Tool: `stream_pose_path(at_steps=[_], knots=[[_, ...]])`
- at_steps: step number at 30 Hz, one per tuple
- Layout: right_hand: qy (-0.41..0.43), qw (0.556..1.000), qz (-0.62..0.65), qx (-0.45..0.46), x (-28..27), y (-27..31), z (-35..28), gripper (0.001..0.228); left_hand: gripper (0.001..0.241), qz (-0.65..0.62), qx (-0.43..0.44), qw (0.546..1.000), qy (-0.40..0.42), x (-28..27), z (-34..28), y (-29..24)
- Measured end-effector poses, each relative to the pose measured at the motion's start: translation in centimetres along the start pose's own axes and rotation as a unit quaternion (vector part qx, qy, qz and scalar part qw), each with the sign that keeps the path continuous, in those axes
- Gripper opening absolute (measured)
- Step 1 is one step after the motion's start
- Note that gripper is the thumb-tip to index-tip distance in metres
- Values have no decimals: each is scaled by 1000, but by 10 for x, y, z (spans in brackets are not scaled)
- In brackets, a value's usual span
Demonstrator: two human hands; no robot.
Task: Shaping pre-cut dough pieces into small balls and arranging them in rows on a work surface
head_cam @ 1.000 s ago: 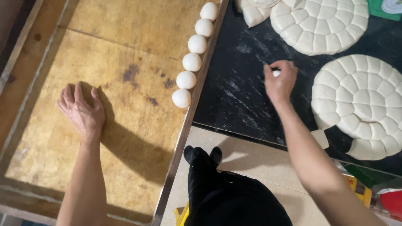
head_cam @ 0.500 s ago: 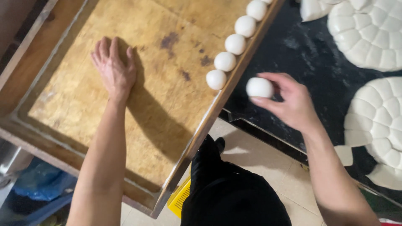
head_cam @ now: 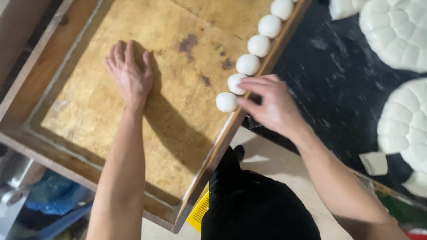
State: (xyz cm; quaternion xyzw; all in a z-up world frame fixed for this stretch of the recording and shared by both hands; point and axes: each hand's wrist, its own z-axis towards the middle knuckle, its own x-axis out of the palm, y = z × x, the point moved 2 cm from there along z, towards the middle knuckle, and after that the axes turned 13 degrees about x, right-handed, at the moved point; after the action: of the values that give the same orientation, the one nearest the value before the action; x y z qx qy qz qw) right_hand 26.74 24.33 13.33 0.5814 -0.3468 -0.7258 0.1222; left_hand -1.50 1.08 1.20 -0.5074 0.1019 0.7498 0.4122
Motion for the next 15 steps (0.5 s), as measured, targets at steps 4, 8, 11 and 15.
stream_pose_path(at_steps=[4,8,11,15], knots=[[-121,982,-43,142,-51,-65,-62,24,23,-34,133,988,-66,-38,3,-28],[-217,917,-95,320,-101,-134,-162,17,16,14,177,984,-30,-20,-4,-17],[-264,878,-141,373,-127,-162,-234,20,33,-16,150,988,-15,4,-13,1],[-271,835,-128,462,-104,-200,-292,44,74,-122,42,991,20,23,-17,15]])
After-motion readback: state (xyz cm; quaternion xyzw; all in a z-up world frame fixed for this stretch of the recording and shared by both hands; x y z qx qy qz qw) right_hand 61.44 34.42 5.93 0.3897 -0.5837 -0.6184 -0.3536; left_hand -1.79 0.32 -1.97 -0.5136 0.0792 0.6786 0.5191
